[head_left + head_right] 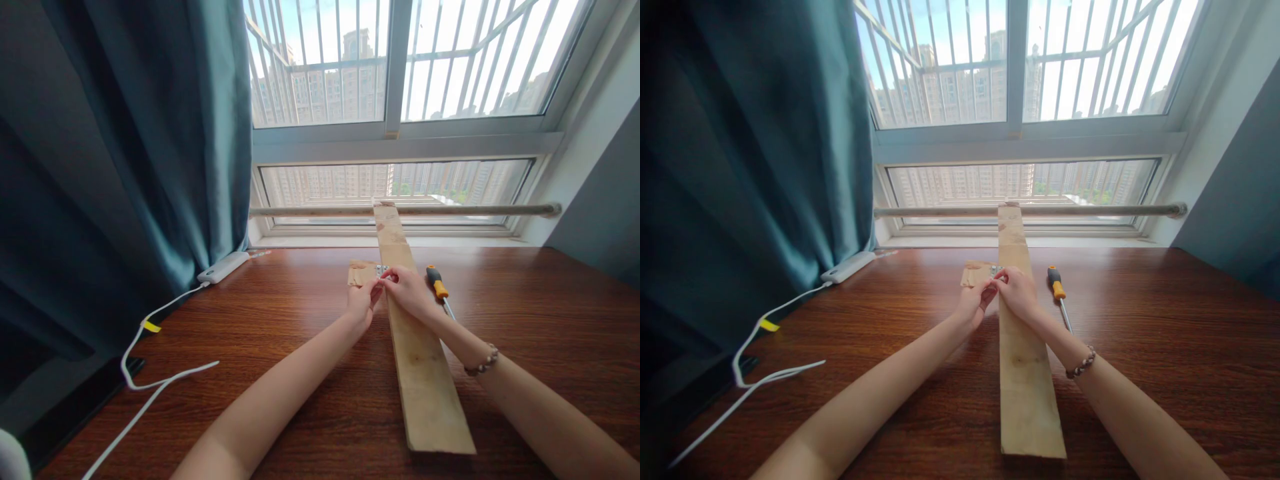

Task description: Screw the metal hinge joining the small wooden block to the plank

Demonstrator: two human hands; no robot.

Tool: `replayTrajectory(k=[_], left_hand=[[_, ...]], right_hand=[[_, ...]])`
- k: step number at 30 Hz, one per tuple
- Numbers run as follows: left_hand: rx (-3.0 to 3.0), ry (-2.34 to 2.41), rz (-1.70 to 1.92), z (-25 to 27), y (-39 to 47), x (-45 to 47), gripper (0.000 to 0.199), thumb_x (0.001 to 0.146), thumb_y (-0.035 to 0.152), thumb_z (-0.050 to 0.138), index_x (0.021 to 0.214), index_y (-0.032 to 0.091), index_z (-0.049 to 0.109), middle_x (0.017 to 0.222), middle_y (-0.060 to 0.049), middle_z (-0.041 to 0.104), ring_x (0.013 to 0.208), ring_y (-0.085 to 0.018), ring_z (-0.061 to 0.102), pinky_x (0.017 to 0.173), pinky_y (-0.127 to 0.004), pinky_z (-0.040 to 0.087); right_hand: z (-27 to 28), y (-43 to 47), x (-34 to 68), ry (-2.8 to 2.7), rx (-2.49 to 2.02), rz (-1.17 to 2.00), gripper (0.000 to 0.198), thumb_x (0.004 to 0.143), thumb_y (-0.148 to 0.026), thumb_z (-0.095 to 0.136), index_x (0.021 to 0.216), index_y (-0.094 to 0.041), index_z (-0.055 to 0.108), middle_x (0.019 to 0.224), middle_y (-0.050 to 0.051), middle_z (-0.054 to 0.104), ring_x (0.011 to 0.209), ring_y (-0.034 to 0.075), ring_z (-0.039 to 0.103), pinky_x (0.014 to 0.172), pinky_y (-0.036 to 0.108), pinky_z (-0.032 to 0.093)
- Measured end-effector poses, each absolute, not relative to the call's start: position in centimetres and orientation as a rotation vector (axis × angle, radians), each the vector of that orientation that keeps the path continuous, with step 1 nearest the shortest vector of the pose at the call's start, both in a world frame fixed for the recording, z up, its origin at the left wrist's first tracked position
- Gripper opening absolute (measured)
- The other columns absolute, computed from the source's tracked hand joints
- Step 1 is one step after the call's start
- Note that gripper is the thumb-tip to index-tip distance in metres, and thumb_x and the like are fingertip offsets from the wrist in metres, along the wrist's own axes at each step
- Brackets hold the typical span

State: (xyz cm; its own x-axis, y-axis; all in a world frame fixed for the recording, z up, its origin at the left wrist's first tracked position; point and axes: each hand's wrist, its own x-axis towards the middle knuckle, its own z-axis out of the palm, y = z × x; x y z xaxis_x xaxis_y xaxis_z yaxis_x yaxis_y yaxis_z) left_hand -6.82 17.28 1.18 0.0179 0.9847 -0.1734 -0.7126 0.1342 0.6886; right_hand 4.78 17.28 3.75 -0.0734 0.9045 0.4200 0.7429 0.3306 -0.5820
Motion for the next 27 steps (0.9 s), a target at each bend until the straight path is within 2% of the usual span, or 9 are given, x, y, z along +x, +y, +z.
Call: replayTrajectory(k=[11,19,27], left_hand=[[0.477,0.713,1.408,1.2,17.2,-6.7,0.011,0.075,0.001,0.059,0.074,0.010,0.065,0.070,-0.007,0.069,0.061,-0.010,0.063,0.066,-0.020,0.049],[0.459,0.711,1.407,0.8,17.5,-6.7,0.012,0.077,0.001,0.057,0.074,0.010,0.064,0.070,-0.007,0.069,0.063,-0.011,0.064,0.069,-0.022,0.051],[0.458,0.713,1.407,1.0,17.3,-6.7,0.008,0.075,0.003,0.062,0.074,0.010,0.065,0.070,-0.007,0.069,0.061,-0.010,0.063,0.065,-0.020,0.051]], right_hand=[[2.7,17.6,4.6,-1.806,-1.423,0.218,0.015,0.081,-0.026,0.051,0.081,-0.017,0.064,0.069,0.002,0.060,0.062,0.015,0.052,0.058,0.025,0.033],[2.9,17.6,4.6,-1.838,-1.376,0.241,0.018,0.078,-0.030,0.060,0.088,-0.017,0.066,0.070,0.001,0.059,0.063,0.014,0.052,0.059,0.025,0.034],[3.5,17.4,4.8,-1.798,-1.288,0.327,0.011,0.075,-0.016,0.056,0.076,-0.016,0.067,0.067,0.000,0.055,0.062,0.013,0.047,0.060,0.025,0.035]])
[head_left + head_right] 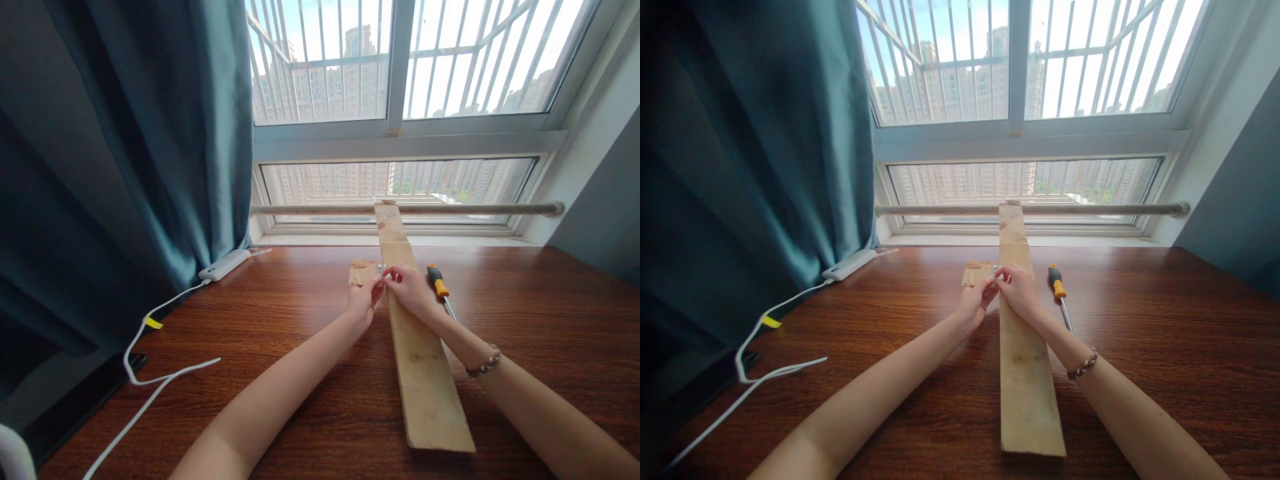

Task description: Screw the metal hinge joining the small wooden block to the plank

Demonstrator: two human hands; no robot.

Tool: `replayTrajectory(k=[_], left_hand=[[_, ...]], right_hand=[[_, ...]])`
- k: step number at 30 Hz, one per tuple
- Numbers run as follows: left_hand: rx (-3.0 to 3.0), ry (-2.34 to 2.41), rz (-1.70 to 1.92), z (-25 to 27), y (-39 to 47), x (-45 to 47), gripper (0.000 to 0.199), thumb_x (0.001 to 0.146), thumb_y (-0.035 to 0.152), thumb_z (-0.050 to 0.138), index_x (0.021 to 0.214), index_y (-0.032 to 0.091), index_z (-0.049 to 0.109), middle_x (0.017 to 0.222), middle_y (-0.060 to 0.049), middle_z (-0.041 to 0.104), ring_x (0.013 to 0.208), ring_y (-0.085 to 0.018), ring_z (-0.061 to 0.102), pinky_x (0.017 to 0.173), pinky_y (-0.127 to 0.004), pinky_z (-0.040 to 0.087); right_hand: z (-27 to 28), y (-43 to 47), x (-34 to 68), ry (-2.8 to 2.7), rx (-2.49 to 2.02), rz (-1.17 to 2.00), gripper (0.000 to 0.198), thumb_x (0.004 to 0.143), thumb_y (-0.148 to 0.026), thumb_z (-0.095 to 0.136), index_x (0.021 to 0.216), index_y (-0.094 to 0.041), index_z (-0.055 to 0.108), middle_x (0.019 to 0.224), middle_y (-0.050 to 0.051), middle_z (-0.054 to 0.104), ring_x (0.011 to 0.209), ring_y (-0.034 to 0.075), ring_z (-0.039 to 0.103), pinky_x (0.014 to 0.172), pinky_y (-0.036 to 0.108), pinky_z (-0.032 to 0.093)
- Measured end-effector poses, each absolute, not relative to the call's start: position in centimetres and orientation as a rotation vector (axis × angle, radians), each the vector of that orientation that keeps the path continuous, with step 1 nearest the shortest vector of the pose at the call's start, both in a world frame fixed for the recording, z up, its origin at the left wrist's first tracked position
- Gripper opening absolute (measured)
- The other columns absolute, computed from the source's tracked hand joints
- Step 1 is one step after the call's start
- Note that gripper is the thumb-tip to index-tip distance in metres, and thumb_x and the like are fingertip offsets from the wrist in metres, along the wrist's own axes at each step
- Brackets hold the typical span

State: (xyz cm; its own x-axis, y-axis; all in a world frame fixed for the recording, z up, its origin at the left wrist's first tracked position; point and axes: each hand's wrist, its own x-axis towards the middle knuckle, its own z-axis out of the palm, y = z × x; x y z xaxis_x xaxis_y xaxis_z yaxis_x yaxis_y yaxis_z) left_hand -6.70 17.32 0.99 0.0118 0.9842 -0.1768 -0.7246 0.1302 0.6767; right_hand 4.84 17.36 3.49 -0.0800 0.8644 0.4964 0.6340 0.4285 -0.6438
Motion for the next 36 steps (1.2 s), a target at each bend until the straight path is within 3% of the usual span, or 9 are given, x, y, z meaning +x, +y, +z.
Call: replayTrajectory(k=[11,18,24,27,30,33,36], left_hand=[[0.494,0.693,1.414,1.6,17.1,-6.8,0.009,0.075,0.003,0.062,0.077,0.011,0.066,0.071,-0.006,0.069,0.059,-0.008,0.061,0.065,-0.019,0.050],[0.506,0.740,1.430,0.8,17.6,-6.6,0.019,0.076,0.000,0.058,0.089,0.013,0.064,0.082,-0.006,0.070,0.064,-0.009,0.063,0.063,-0.020,0.050],[0.480,0.735,1.450,0.8,17.6,-6.6,0.019,0.071,0.001,0.063,0.085,0.014,0.061,0.078,-0.005,0.069,0.062,-0.011,0.062,0.065,-0.023,0.051],[0.476,0.739,1.444,0.9,17.6,-6.7,0.021,0.069,0.003,0.067,0.086,0.014,0.060,0.076,-0.004,0.068,0.060,-0.011,0.062,0.063,-0.023,0.052],[0.480,0.748,1.441,0.9,17.6,-6.7,0.021,0.071,0.004,0.066,0.088,0.015,0.061,0.076,-0.004,0.068,0.059,-0.010,0.062,0.062,-0.022,0.051],[0.490,0.755,1.436,0.9,17.6,-6.7,0.021,0.072,0.004,0.065,0.090,0.015,0.062,0.079,-0.004,0.069,0.059,-0.009,0.062,0.062,-0.021,0.051],[0.492,0.746,1.440,0.9,17.5,-6.8,0.020,0.071,0.004,0.066,0.088,0.014,0.064,0.080,-0.005,0.070,0.059,-0.009,0.061,0.063,-0.021,0.051]], right_hand=[[2.9,18.2,5.3,-1.658,-1.111,0.499,0.012,0.068,-0.027,0.065,0.071,-0.018,0.072,0.061,-0.001,0.048,0.057,0.012,0.043,0.056,0.026,0.032],[2.9,18.8,5.2,-1.282,-1.004,0.899,0.031,0.060,-0.040,0.074,0.080,-0.016,0.069,0.066,-0.001,0.058,0.062,0.013,0.051,0.060,0.025,0.038],[4.2,18.7,5.6,-0.862,-0.848,1.070,0.027,0.057,-0.035,0.072,0.072,-0.019,0.055,0.074,0.001,0.061,0.069,0.013,0.056,0.063,0.024,0.046],[4.7,19.3,6.3,-0.908,-0.875,1.133,0.025,0.056,-0.031,0.069,0.070,-0.019,0.054,0.064,-0.002,0.056,0.058,0.011,0.052,0.056,0.024,0.044],[5.1,20.3,6.8,-1.312,-1.077,0.951,0.020,0.057,-0.031,0.070,0.069,-0.017,0.063,0.053,-0.005,0.046,0.049,0.008,0.039,0.047,0.022,0.030],[5.1,21.1,6.6,-1.707,-1.260,0.577,0.019,0.062,-0.033,0.067,0.070,-0.016,0.070,0.051,-0.004,0.045,0.052,0.010,0.041,0.050,0.023,0.027],[4.9,21.3,6.1,-1.769,-1.364,0.428,0.022,0.067,-0.035,0.063,0.075,-0.018,0.073,0.053,-0.003,0.048,0.052,0.011,0.043,0.049,0.024,0.025]])
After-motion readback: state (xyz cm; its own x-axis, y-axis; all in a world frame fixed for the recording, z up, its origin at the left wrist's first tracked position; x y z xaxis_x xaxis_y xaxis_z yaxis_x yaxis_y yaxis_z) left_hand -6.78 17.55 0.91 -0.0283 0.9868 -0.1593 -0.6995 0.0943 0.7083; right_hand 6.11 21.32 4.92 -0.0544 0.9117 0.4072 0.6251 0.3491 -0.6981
